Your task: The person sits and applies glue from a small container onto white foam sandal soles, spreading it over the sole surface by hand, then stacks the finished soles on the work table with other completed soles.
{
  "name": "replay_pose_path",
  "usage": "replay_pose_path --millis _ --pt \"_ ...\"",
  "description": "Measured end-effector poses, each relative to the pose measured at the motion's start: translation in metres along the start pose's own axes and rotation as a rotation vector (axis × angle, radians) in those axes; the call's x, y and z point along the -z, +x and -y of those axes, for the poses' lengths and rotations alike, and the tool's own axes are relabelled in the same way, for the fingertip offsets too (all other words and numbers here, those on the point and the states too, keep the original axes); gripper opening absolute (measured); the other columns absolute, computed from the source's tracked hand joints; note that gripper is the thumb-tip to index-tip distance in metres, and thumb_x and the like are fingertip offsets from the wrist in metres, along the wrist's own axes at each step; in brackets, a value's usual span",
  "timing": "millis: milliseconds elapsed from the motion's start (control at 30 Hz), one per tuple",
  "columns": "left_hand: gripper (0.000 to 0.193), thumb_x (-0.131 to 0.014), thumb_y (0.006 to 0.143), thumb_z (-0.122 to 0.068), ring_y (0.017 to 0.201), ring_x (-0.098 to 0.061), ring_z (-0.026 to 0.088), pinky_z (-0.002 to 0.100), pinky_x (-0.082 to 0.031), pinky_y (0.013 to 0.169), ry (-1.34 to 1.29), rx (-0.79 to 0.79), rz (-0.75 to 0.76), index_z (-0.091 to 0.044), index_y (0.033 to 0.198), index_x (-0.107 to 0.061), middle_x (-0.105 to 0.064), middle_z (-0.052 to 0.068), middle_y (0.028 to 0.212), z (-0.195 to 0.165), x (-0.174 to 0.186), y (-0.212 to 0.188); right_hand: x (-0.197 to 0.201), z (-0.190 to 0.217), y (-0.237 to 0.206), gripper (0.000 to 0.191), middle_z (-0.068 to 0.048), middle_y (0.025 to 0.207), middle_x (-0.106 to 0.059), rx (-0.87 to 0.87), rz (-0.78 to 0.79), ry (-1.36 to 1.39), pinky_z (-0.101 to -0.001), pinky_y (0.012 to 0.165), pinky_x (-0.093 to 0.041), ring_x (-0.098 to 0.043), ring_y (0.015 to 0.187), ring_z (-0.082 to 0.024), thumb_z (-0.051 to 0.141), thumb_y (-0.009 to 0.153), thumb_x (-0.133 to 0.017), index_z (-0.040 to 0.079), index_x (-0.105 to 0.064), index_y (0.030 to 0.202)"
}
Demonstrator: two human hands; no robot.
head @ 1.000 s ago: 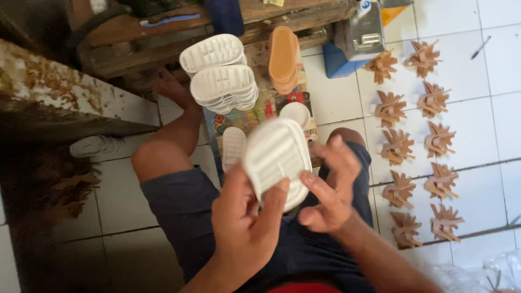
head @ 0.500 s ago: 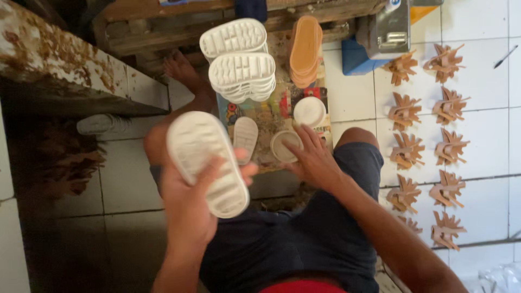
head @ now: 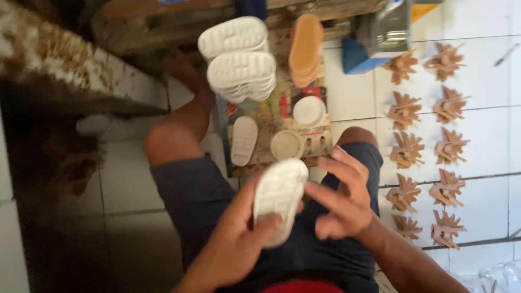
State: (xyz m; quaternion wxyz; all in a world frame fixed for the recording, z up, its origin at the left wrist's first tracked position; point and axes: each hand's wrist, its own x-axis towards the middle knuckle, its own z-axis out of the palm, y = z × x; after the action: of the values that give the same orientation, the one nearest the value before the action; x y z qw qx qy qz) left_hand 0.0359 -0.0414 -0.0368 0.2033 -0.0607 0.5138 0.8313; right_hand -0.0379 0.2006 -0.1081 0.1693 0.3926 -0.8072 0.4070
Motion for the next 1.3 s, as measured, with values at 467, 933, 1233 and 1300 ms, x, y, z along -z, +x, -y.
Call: replay_pose_path --millis 467,933,1233,1300 --pt "0.054 -0.055 0.101 -0.005 0.133 -0.057 0.019 0.034 -0.045 0.113 0.073 -0.17 -0.053 0.002 0.153 -0.038 -0.059 0.015 0.143 -0.022 -0.026 0.014 0.011 0.018 0.016 0.076 -0.028 0.14 -0.057 0.008 -0.003 -0.103 -0.0657 0.123 -0.025 -0.044 0.141 -0.05 0.074 0.098 -0.039 0.012 -0.078 0.116" --pt "0.049 -0.051 0.109 -0.002 0.13 -0.061 0.022 0.034 -0.05 0.111 0.061 -0.328 -0.082 0.006 0.154 -0.035 -0.059 0.021 0.143 -0.041 -0.047 0.029 0.004 0.022 0.002 0.07 -0.026 0.131 -0.06 0.146 -0.175 -0.138 -0.0575 0.114 -0.032 -0.044 0.137 -0.04 0.072 0.099 -0.048 0.011 -0.074 0.12" --pt "0.043 -0.05 0.113 0.003 0.132 -0.066 0.029 0.044 -0.06 0.112 -0.144 -0.529 -0.136 0.002 0.151 -0.03 -0.055 0.026 0.149 -0.038 -0.055 0.036 0.003 0.081 0.019 0.07 -0.028 0.152 -0.044 -0.277 0.112 0.239 -0.0605 0.123 -0.029 -0.043 0.142 -0.046 0.067 0.103 -0.049 0.004 -0.063 0.132" --pt "0.044 -0.05 0.113 0.002 0.13 -0.067 0.028 0.042 -0.059 0.111 -0.16 -0.517 -0.136 0.002 0.152 -0.031 -0.056 0.024 0.148 -0.035 -0.052 0.035 0.008 0.08 0.017 0.065 -0.027 0.154 -0.042 -0.282 0.031 0.059 -0.0618 0.127 -0.024 -0.038 0.145 -0.046 0.067 0.103 -0.042 0.014 -0.068 0.13"
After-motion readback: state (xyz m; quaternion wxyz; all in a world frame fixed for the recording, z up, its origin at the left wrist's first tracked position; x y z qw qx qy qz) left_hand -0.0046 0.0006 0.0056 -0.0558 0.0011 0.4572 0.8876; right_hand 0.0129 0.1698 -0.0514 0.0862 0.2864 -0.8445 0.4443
